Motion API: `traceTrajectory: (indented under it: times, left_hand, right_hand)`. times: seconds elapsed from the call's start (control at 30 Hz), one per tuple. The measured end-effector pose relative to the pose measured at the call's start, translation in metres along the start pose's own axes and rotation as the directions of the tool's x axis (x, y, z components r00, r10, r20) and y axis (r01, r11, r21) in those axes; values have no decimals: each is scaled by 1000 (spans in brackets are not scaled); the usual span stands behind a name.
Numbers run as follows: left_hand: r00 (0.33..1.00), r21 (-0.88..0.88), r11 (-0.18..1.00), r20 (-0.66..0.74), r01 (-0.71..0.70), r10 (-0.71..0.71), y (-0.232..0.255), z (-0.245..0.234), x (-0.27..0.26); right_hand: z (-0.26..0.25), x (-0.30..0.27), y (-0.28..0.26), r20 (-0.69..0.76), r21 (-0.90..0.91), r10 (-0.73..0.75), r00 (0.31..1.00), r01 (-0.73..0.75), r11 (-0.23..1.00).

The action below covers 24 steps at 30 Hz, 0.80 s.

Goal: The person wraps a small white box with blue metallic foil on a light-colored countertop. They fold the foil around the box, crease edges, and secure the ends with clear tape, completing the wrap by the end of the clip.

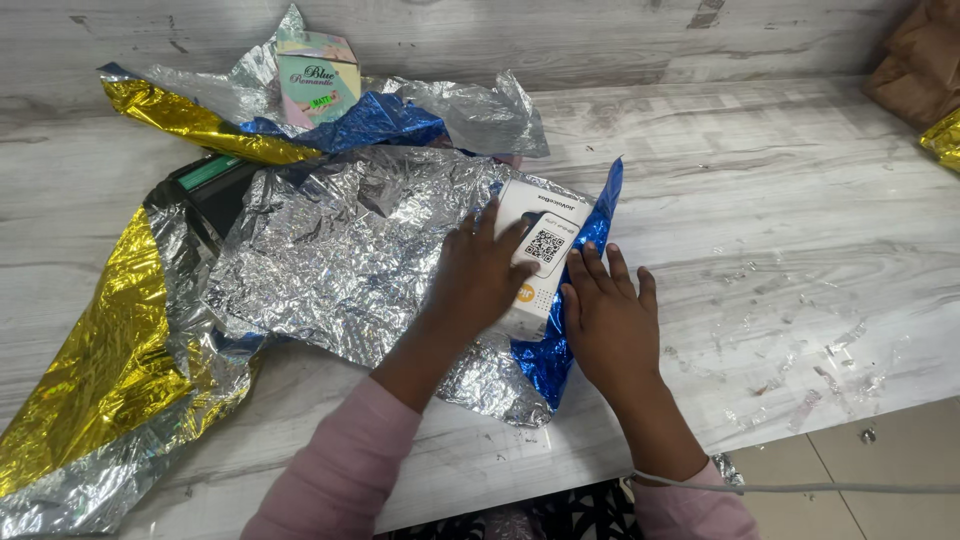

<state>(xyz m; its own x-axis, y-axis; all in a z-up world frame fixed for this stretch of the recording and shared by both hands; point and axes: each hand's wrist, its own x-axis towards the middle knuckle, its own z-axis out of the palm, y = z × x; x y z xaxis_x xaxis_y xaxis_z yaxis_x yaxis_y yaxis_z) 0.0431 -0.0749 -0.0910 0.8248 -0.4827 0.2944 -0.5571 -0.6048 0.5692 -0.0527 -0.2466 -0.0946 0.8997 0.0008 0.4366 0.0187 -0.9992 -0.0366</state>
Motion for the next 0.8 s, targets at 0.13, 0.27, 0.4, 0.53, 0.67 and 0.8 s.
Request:
traceTrajectory:
  times: [0.13,0.27,0.4,0.53,0.67,0.8]
  left_hand:
    - [990,198,970,21,-143,142,42,10,-35]
    - [988,38,988,12,-153,152,45,7,-37]
    - [990,22,994,-91,-107,109,49,13,-42]
    - [970,25,989,-195,-143,145,43,22,-46]
    - [947,62,977,-242,-202,211,36,27,-50]
    - [954,88,972,-194,-217,230,33,24,-50]
  right_hand:
    - [-5,6,-1,2,-23,-23,1000,23,999]
    - [-16,14,9,73,88,-37,997,31,996]
    - [-24,21,16,91,189,-18,996,0,982]
    - [-12,25,18,81,118,18,997,-27,993]
    - [4,41,34,103,105,18,995,-29,994]
    - [23,61,51,143,167,55,988,-79,983]
